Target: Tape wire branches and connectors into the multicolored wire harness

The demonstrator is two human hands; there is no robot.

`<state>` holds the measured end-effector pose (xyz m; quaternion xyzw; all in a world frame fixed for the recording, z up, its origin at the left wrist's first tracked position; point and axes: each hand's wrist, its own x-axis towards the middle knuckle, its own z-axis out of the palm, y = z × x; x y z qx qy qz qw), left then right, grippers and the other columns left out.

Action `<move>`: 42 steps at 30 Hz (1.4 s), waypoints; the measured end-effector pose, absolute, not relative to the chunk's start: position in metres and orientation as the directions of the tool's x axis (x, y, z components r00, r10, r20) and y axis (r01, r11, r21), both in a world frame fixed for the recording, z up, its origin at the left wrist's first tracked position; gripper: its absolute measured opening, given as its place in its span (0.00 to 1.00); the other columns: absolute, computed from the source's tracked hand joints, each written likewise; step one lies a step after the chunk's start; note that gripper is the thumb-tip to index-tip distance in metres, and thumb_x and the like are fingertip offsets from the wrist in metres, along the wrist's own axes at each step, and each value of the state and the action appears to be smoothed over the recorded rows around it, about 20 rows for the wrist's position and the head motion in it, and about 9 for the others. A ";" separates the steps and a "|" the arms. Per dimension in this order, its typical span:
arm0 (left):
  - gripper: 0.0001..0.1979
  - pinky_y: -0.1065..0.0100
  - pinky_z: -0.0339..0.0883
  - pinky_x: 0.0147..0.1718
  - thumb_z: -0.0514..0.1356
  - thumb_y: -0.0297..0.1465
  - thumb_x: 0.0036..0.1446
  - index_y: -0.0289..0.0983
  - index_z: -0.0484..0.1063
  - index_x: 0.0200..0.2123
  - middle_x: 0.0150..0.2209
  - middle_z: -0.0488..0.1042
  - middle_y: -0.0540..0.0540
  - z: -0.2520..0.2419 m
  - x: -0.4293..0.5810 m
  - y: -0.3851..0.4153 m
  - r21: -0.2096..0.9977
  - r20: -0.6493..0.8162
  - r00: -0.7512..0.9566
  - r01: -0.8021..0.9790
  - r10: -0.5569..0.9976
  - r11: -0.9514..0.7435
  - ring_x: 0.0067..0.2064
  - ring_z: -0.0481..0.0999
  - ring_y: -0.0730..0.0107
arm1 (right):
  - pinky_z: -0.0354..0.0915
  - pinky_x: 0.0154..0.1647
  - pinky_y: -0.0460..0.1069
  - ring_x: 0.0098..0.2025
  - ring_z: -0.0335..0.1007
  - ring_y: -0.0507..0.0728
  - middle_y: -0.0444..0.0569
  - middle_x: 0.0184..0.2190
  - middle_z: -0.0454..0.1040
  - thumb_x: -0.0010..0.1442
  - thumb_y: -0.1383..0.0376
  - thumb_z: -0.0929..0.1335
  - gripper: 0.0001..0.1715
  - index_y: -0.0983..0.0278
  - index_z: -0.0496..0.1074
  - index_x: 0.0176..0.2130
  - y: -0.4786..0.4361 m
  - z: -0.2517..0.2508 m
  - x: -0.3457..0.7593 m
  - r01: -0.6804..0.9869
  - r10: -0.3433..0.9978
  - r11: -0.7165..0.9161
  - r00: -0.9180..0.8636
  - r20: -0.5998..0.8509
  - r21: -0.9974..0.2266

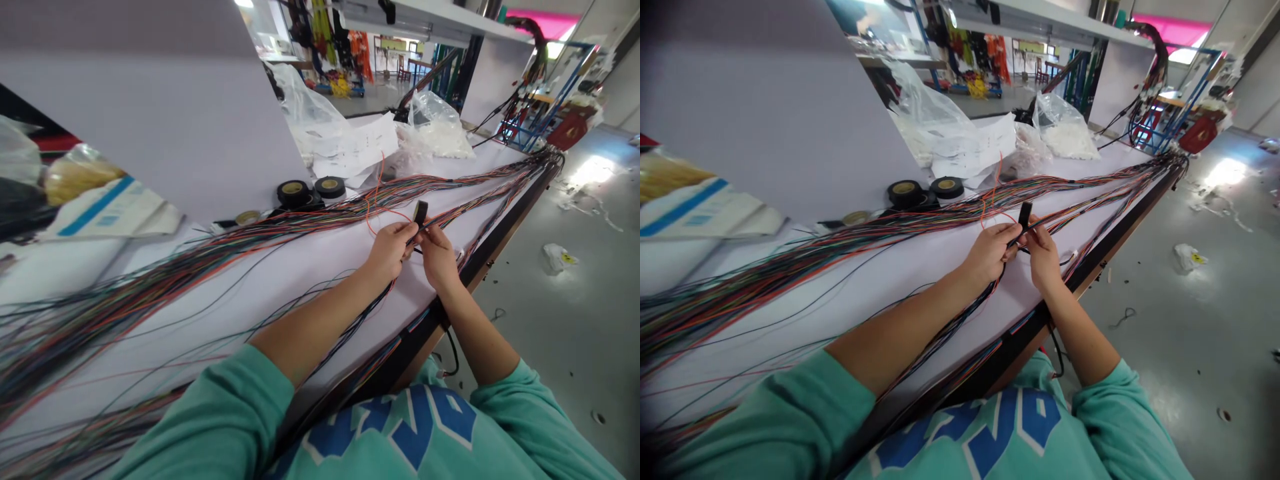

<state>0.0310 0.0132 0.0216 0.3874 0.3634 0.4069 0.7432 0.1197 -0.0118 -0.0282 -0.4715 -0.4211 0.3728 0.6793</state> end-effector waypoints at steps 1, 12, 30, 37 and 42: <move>0.07 0.79 0.40 0.12 0.54 0.22 0.53 0.32 0.65 0.23 0.14 0.63 0.55 0.021 0.031 0.014 0.870 -0.220 0.402 -0.332 0.889 0.365 0.10 0.51 0.88 | 0.66 0.45 0.52 0.40 0.69 0.53 0.45 0.39 0.73 0.49 0.62 0.66 0.16 0.60 0.70 0.41 -0.014 -0.028 0.121 -0.141 0.909 0.290 0.351 0.226 -0.947; 0.06 0.80 0.38 0.12 0.52 0.22 0.57 0.34 0.67 0.32 0.14 0.62 0.56 0.018 0.027 0.013 0.916 -0.226 0.365 -0.235 0.903 0.325 0.11 0.54 0.86 | 0.65 0.39 0.49 0.32 0.68 0.51 0.41 0.29 0.71 0.50 0.60 0.69 0.20 0.57 0.64 0.44 -0.023 -0.002 0.129 0.199 0.785 0.386 0.442 0.434 -0.901; 0.13 0.79 0.37 0.11 0.48 0.23 0.60 0.35 0.61 0.22 0.10 0.57 0.57 0.043 0.025 0.027 0.949 -0.296 0.415 0.030 0.860 0.313 0.08 0.50 0.86 | 0.57 0.26 0.46 0.23 0.66 0.51 0.43 0.18 0.71 0.43 0.55 0.67 0.14 0.64 0.69 0.25 -0.013 0.001 0.137 -0.058 0.987 -0.043 0.150 -0.051 -0.997; 0.10 0.76 0.51 0.15 0.60 0.29 0.51 0.36 0.62 0.21 0.09 0.59 0.55 0.035 0.031 0.036 0.974 -0.144 0.459 0.221 0.876 0.045 0.12 0.61 0.77 | 0.51 0.23 0.44 0.24 0.65 0.50 0.44 0.22 0.73 0.43 0.59 0.65 0.10 0.63 0.68 0.25 -0.007 0.007 0.139 0.055 0.995 -0.043 0.094 -0.038 -0.998; 0.11 0.70 0.63 0.30 0.59 0.35 0.50 0.37 0.68 0.19 0.16 0.68 0.47 0.044 0.035 0.043 0.728 0.021 0.364 0.633 0.931 -0.264 0.31 0.75 0.64 | 0.53 0.23 0.45 0.21 0.63 0.49 0.44 0.17 0.70 0.48 0.61 0.62 0.10 0.63 0.64 0.21 0.002 0.011 0.141 0.192 0.997 -0.060 0.056 -0.050 -0.979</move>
